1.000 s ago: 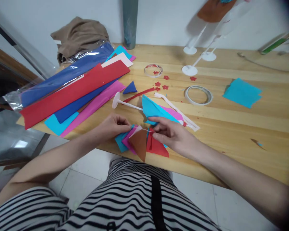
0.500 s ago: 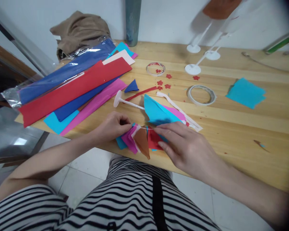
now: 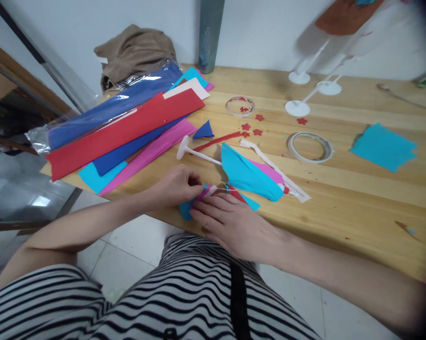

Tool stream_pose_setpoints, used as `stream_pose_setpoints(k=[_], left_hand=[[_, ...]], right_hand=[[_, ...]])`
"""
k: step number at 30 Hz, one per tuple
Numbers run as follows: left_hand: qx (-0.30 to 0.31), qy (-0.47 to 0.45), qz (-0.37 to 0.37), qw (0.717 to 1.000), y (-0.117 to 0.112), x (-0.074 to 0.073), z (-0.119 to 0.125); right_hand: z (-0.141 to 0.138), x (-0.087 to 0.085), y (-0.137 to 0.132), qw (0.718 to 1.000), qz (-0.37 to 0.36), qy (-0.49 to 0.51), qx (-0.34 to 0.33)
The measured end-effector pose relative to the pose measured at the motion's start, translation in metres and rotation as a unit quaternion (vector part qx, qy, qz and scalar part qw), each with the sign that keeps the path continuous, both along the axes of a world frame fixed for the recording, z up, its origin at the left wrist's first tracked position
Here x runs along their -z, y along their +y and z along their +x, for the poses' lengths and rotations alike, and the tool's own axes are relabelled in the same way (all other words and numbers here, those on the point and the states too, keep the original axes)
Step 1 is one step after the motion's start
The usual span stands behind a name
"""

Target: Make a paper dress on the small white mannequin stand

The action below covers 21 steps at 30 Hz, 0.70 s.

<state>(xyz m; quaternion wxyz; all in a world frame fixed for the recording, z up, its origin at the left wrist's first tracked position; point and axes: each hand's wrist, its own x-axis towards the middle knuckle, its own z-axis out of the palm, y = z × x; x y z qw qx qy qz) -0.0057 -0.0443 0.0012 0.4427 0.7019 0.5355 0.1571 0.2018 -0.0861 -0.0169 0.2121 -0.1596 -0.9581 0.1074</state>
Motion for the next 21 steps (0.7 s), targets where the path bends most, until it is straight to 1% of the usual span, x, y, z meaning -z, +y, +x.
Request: stream_pose_setpoints(k=[5, 10, 12, 15, 19, 20, 21], left_hand=[[0.027, 0.031, -0.006, 0.999, 0.004, -0.008, 0.002], [0.034, 0.058, 0.010, 0.998, 0.006, -0.015, 0.004], [0.054, 0.065, 0.037, 0.996, 0.006, -0.017, 0.005], [0.074, 0.073, 0.112, 0.988, 0.004, -0.020, 0.005], [0.079, 0.051, 0.162, 0.982, 0.004, -0.017, 0.007], [0.077, 0.039, 0.173, 0.981, 0.004, -0.015, 0.008], [0.062, 0.021, 0.188, 0.980, 0.004, -0.013, 0.008]], right_hand=[[-0.002, 0.006, -0.002, 1.000, -0.005, -0.015, 0.013], [-0.003, 0.006, -0.002, 0.999, 0.013, -0.026, 0.030], [-0.004, 0.007, -0.002, 0.999, 0.020, -0.034, 0.035], [-0.004, 0.009, -0.002, 0.999, 0.025, -0.035, 0.033], [-0.005, 0.010, -0.002, 0.999, 0.023, -0.032, 0.030], [-0.005, 0.011, -0.002, 0.999, 0.023, -0.034, 0.029], [-0.005, 0.010, -0.002, 0.999, 0.023, -0.037, 0.027]])
